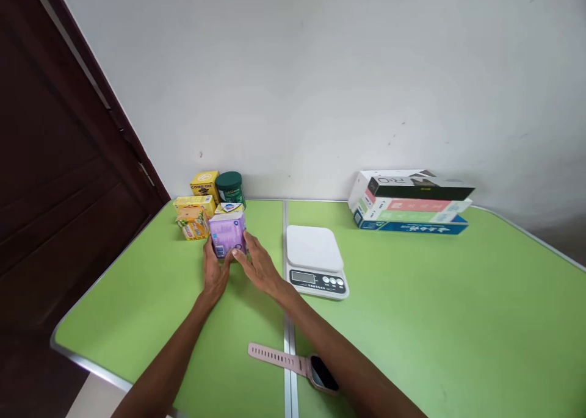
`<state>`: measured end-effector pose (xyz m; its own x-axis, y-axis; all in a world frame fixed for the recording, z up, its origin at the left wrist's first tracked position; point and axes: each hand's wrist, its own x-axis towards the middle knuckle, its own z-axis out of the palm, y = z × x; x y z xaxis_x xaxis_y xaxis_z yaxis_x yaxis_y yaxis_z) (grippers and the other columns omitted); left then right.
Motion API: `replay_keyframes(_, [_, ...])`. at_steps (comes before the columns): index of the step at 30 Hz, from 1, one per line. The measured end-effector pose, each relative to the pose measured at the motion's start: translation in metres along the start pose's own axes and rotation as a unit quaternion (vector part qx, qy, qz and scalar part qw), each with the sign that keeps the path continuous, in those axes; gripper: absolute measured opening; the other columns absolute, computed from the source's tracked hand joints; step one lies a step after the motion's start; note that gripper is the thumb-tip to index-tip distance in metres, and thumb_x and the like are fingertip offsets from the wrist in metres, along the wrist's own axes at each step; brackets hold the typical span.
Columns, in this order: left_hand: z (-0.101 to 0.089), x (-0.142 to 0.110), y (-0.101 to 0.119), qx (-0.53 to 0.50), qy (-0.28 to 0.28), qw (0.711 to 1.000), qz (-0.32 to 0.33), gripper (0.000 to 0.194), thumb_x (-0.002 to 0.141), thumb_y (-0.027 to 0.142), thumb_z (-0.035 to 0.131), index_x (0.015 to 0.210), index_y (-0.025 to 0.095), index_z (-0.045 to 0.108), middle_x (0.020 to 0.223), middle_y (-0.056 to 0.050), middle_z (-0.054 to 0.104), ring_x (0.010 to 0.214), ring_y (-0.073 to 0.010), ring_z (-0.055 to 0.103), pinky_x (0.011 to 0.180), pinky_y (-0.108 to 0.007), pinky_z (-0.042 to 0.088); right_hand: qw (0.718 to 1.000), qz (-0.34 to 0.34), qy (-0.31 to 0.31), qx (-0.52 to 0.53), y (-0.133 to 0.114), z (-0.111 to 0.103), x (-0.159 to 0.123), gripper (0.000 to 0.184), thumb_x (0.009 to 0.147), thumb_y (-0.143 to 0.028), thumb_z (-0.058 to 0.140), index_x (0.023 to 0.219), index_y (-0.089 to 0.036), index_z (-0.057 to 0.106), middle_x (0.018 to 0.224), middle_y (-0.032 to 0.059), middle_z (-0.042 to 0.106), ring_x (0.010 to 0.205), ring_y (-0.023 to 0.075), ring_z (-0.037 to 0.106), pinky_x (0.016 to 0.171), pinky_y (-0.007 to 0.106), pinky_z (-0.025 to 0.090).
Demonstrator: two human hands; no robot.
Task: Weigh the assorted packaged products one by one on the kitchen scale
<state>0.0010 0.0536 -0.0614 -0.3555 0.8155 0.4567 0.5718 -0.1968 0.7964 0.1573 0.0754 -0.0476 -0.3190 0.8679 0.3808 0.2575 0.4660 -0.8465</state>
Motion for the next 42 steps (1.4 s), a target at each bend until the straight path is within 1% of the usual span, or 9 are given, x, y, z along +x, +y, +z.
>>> replay_keyframes(4, [-0.006, 0.026, -0.026, 0.015, 0.003, 1.000, -0.013, 0.076, 0.087, 0.052, 0.068, 0.150, 0.017, 0.042, 0.153, -0.023, 0.052, 0.143, -0.0367, 0.052, 0.121, -0.054, 0.040, 1.000, 0.014, -0.017, -0.008, 0.015, 0.031, 0.024, 0.081, 0.100, -0.058, 0.051, 0.165, -0.014, 0.031, 0.167, 0.0225, 0.038, 0.157, 0.0366, 0.036, 0.128, 0.057, 0.031])
replay_keyframes(9, [-0.005, 0.046, -0.041, 0.052, 0.028, 0.998, -0.020, 0.065, 0.084, 0.042, 0.071, 0.141, 0.020, 0.049, 0.141, -0.019, 0.059, 0.137, -0.0360, 0.055, 0.117, -0.053, 0.043, 0.999, 0.042, -0.023, -0.005, 0.025, 0.047, 0.045, 0.077, 0.099, -0.056, 0.053, 0.164, -0.019, 0.033, 0.164, 0.0190, 0.044, 0.155, 0.0360, 0.040, 0.126, 0.057, 0.034])
replay_keyframes(15, [-0.004, 0.055, -0.044, 0.148, 0.039, 0.988, -0.024, 0.054, 0.084, 0.042, 0.071, 0.128, 0.017, 0.054, 0.133, -0.021, 0.059, 0.126, -0.0386, 0.060, 0.110, -0.058, 0.048, 0.996, 0.077, -0.027, -0.022, 0.024, 0.046, 0.055, 0.076, 0.096, -0.045, 0.059, 0.162, -0.015, 0.036, 0.161, 0.0224, 0.047, 0.150, 0.0382, 0.045, 0.124, 0.058, 0.037])
replay_keyframes(21, [-0.006, 0.057, -0.039, 0.155, 0.042, 0.986, -0.042, 0.051, 0.083, 0.043, 0.074, 0.122, 0.020, 0.051, 0.124, -0.017, 0.063, 0.114, -0.0364, 0.066, 0.102, -0.056, 0.052, 0.994, 0.097, -0.047, -0.034, 0.012, 0.043, 0.050, 0.071, 0.096, -0.037, 0.059, 0.158, -0.009, 0.039, 0.159, 0.0269, 0.047, 0.146, 0.0399, 0.048, 0.122, 0.057, 0.039])
replay_keyframes(26, [-0.009, 0.053, -0.032, 0.141, 0.045, 0.988, -0.043, 0.056, 0.081, 0.042, 0.078, 0.121, 0.021, 0.046, 0.122, -0.015, 0.062, 0.112, -0.0340, 0.067, 0.100, -0.054, 0.055, 0.997, 0.044, -0.035, -0.047, 0.000, 0.030, 0.026, 0.069, 0.093, -0.032, 0.064, 0.157, -0.017, 0.042, 0.153, 0.0211, 0.054, 0.142, 0.0382, 0.052, 0.119, 0.058, 0.043])
replay_keyframes(30, [-0.014, 0.043, -0.028, 0.135, 0.075, 0.988, -0.019, 0.072, 0.079, 0.050, 0.079, 0.132, 0.019, 0.041, 0.130, -0.016, 0.054, 0.111, -0.0324, 0.064, 0.102, -0.053, 0.054, 0.998, -0.044, -0.021, -0.048, -0.009, -0.014, -0.012, 0.063, 0.096, -0.037, 0.063, 0.154, -0.020, 0.047, 0.151, 0.0179, 0.056, 0.140, 0.0336, 0.055, 0.118, 0.055, 0.047])
replay_keyframes(34, [-0.013, 0.031, -0.012, 0.122, 0.120, 0.984, 0.044, 0.077, 0.081, 0.055, 0.073, 0.139, 0.016, 0.040, 0.131, -0.017, 0.050, 0.116, -0.0332, 0.059, 0.108, -0.055, 0.049, 0.988, -0.038, 0.143, -0.039, 0.000, -0.100, -0.052, 0.045, 0.102, -0.043, 0.055, 0.144, -0.026, 0.059, 0.145, 0.0135, 0.062, 0.127, 0.0291, 0.064, 0.105, 0.052, 0.059])
replay_keyframes(38, [0.012, 0.019, 0.038, 0.096, 0.099, 0.983, 0.125, 0.069, 0.090, 0.054, 0.064, 0.140, 0.013, 0.041, 0.132, -0.019, 0.049, 0.117, -0.0328, 0.056, 0.109, -0.056, 0.046, 0.927, 0.013, 0.359, -0.104, 0.043, -0.203, -0.091, 0.043, 0.099, -0.050, 0.055, 0.132, -0.022, 0.064, 0.132, 0.0160, 0.066, 0.114, 0.0300, 0.067, 0.097, 0.054, 0.060])
replay_keyframes(42, [0.068, 0.015, 0.109, 0.027, -0.012, 0.984, 0.178, 0.061, 0.094, 0.051, 0.061, 0.141, 0.016, 0.044, 0.131, -0.018, 0.054, 0.117, -0.0316, 0.058, 0.108, -0.054, 0.047, 0.843, 0.121, 0.501, -0.152, 0.099, -0.278, -0.118, 0.063, 0.095, -0.060, 0.047, 0.132, -0.012, 0.061, 0.131, 0.0250, 0.062, 0.117, 0.0353, 0.063, 0.101, 0.060, 0.053])
